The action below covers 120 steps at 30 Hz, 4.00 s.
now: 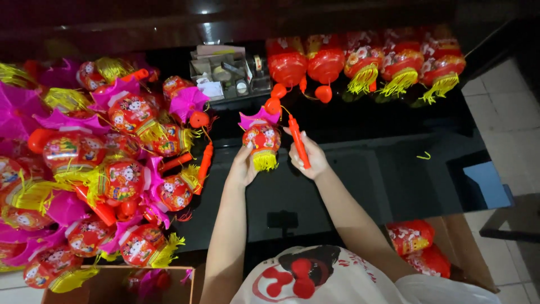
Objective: Assembling small decorative lanterns by manually attaching plastic handles to the lantern bodies and placing them in a box.
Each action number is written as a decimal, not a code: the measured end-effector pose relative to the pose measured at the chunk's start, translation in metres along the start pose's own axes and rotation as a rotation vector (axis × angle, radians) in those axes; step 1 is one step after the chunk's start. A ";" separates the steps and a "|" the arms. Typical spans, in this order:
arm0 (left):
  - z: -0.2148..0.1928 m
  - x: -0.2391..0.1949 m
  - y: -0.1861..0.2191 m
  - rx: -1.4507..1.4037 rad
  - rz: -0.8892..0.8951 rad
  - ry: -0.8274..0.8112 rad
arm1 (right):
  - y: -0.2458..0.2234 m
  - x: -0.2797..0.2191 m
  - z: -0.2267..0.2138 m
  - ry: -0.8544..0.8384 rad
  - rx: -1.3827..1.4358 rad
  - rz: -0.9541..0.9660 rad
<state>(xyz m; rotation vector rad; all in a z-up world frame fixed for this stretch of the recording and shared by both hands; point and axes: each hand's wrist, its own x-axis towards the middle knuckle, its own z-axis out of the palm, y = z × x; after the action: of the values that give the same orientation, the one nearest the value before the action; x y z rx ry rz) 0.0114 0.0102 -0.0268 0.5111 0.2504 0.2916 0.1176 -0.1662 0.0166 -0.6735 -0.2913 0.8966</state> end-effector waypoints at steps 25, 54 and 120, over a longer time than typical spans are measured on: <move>-0.001 0.026 0.005 0.072 -0.113 -0.245 | 0.004 0.022 -0.024 0.130 0.112 0.125; -0.029 0.027 -0.005 0.115 -0.004 -0.248 | 0.006 0.014 -0.029 -0.041 0.088 -0.007; 0.020 0.010 0.005 0.817 0.676 0.101 | 0.007 0.017 -0.014 0.108 -0.158 -0.103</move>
<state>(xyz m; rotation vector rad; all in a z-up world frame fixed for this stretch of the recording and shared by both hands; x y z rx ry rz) 0.0257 0.0086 -0.0095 1.3957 0.2851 0.8878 0.1303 -0.1559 0.0011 -0.8430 -0.3001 0.7410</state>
